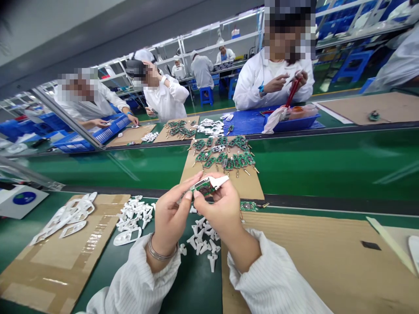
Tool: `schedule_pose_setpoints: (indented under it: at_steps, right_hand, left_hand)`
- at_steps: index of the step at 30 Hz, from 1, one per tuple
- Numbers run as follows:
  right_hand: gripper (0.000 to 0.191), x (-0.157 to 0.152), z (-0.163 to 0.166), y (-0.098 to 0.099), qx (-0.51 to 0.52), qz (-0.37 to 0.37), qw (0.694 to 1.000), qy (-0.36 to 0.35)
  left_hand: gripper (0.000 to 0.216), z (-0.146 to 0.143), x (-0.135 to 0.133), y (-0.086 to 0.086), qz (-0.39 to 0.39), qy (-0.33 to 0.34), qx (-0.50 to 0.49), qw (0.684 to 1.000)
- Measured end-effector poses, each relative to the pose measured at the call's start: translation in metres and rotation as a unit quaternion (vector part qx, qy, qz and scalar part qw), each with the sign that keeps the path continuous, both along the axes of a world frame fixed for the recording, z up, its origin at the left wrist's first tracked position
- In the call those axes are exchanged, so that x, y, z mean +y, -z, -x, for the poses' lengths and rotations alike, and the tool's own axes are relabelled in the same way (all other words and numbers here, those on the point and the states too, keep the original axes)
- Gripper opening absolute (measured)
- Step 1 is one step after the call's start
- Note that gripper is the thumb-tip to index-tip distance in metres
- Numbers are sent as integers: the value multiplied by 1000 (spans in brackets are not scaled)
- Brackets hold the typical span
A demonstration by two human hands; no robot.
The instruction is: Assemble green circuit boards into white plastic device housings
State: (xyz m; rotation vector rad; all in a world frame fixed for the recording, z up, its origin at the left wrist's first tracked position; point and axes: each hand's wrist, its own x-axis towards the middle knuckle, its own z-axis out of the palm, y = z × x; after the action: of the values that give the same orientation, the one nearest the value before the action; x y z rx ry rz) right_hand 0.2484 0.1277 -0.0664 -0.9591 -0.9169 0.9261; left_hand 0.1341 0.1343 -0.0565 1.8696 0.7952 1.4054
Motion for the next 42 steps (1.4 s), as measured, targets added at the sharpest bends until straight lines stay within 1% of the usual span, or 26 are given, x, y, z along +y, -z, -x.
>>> schedule_pose_setpoints:
  at_steps: [3, 5, 7, 9, 10, 12, 15, 21, 30, 35, 42]
  right_hand:
    - [42, 5, -3, 3, 7, 13, 1000, -9]
    - [42, 10, -7, 5, 16, 26, 999, -45]
    - [40, 15, -11, 5, 28, 28, 994, -106]
    - [41, 19, -16, 5, 38, 22, 987, -152]
    - [42, 20, -17, 5, 40, 20, 986, -160]
    - [43, 20, -19, 4, 38, 23, 987, -157]
    - [39, 19, -19, 2, 37, 33, 987, -153]
    - [38, 17, -17, -1, 64, 42, 985, -157]
    - [27, 11, -16, -6, 42, 47, 986, -156]
    - [24, 11, -14, -6, 34, 42, 989, -139]
    - [28, 13, -14, -2, 26, 38, 992, -116]
  left_hand:
    - [33, -1, 4, 3, 33, -6, -13, 999]
    - [31, -1, 8, 7, 86, -12, -45, 995]
    - [30, -2, 13, 10, 157, -9, -104, 982]
    - [30, -3, 16, 12, 225, -4, -167, 960]
    - [30, -3, 17, 13, 249, -2, -190, 950]
    - [30, -3, 17, 12, 270, 4, -214, 939]
    - [29, -3, 15, 10, 264, 11, -216, 940]
    - [38, -4, 13, 9, 258, 6, -191, 947]
    - [33, -5, 11, 7, 222, 11, -179, 959]
    - [32, -5, 10, 9, 233, 19, -197, 952]
    - [32, -5, 10, 12, 248, 28, -204, 947]
